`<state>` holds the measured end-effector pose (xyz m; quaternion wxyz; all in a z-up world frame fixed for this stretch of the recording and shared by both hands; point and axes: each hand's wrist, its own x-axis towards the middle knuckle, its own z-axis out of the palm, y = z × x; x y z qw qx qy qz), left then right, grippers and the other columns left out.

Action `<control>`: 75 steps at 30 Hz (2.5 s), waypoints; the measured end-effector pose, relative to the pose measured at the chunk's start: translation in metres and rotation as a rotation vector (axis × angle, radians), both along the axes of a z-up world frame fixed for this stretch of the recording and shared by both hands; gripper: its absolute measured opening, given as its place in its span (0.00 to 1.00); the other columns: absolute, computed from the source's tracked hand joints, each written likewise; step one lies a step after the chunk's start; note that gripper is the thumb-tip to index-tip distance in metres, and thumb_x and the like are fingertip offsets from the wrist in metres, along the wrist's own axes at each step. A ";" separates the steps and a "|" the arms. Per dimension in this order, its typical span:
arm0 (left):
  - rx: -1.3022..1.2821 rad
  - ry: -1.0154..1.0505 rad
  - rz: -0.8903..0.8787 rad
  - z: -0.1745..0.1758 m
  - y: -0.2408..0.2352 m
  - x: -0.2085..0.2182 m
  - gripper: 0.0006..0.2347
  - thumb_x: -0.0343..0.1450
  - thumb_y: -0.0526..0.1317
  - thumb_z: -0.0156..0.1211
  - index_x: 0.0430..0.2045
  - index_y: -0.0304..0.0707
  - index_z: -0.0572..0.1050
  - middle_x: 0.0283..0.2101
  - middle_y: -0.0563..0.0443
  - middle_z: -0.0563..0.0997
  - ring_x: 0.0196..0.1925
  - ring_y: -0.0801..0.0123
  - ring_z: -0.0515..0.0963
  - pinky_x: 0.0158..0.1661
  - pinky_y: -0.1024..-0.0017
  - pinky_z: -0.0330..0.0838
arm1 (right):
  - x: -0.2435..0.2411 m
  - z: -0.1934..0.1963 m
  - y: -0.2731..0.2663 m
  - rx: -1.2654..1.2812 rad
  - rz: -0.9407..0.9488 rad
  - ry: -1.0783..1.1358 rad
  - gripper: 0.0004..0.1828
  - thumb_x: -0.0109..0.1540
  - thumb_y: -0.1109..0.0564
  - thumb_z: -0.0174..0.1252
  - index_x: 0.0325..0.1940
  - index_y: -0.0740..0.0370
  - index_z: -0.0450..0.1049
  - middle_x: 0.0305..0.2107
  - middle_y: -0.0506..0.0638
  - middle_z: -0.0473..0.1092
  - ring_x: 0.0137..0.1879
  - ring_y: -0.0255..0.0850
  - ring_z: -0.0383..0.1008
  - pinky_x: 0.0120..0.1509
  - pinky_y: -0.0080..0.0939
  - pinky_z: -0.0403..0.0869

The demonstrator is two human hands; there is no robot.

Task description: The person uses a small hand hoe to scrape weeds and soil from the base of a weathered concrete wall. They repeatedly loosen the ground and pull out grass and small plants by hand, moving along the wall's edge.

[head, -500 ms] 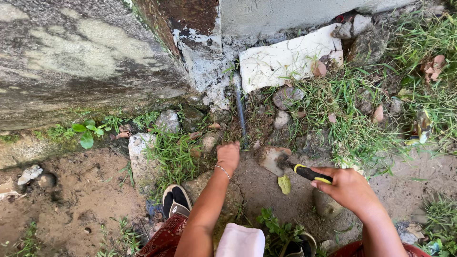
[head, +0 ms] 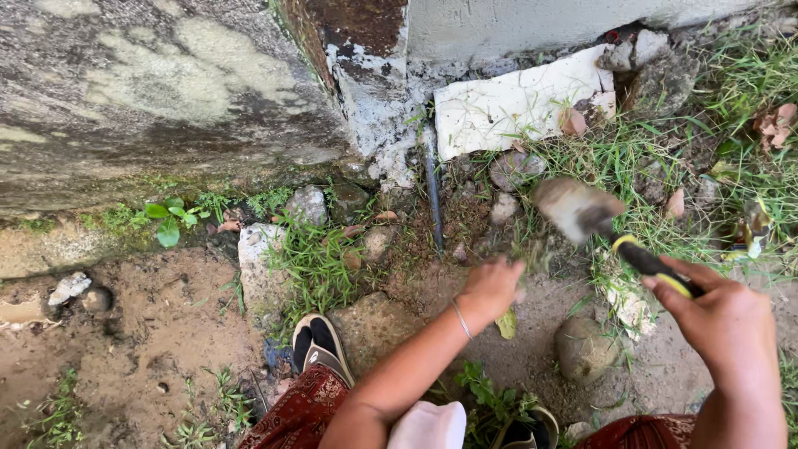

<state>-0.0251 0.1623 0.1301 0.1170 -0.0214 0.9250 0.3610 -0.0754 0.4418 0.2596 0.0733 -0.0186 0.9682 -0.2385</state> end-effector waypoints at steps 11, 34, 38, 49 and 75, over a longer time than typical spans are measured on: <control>-0.748 -0.006 0.142 -0.039 -0.181 -0.002 0.37 0.58 0.47 0.71 0.65 0.47 0.64 0.65 0.41 0.68 0.65 0.41 0.66 0.53 0.45 0.63 | 0.032 -0.020 -0.078 -0.059 0.169 -0.202 0.25 0.54 0.35 0.66 0.54 0.39 0.82 0.17 0.45 0.79 0.15 0.37 0.69 0.25 0.42 0.74; -0.134 0.143 0.373 -0.065 -0.187 -0.037 0.11 0.78 0.41 0.52 0.31 0.31 0.75 0.31 0.33 0.80 0.36 0.39 0.80 0.41 0.51 0.75 | 0.031 -0.021 -0.104 0.005 0.335 -0.216 0.23 0.53 0.37 0.65 0.52 0.36 0.82 0.24 0.50 0.80 0.24 0.46 0.81 0.38 0.46 0.80; -0.018 0.505 0.408 -0.019 -0.193 -0.064 0.06 0.73 0.36 0.50 0.32 0.34 0.76 0.35 0.39 0.82 0.38 0.45 0.83 0.41 0.54 0.76 | 0.028 -0.007 -0.094 0.025 0.313 -0.233 0.23 0.53 0.37 0.66 0.52 0.35 0.82 0.26 0.51 0.81 0.27 0.47 0.81 0.38 0.47 0.80; -0.663 0.014 0.170 -0.061 -0.201 -0.015 0.17 0.63 0.40 0.62 0.45 0.40 0.80 0.50 0.47 0.76 0.56 0.51 0.68 0.52 0.54 0.65 | 0.030 0.020 -0.080 0.348 0.393 -0.182 0.23 0.56 0.33 0.62 0.54 0.32 0.79 0.23 0.52 0.78 0.30 0.48 0.81 0.38 0.48 0.81; -0.399 -0.105 0.179 -0.100 -0.143 0.001 0.04 0.74 0.35 0.55 0.34 0.35 0.78 0.35 0.40 0.83 0.38 0.54 0.82 0.40 0.60 0.78 | 0.017 0.017 -0.083 0.425 0.428 -0.147 0.23 0.56 0.31 0.60 0.52 0.34 0.79 0.20 0.51 0.77 0.29 0.48 0.82 0.36 0.47 0.81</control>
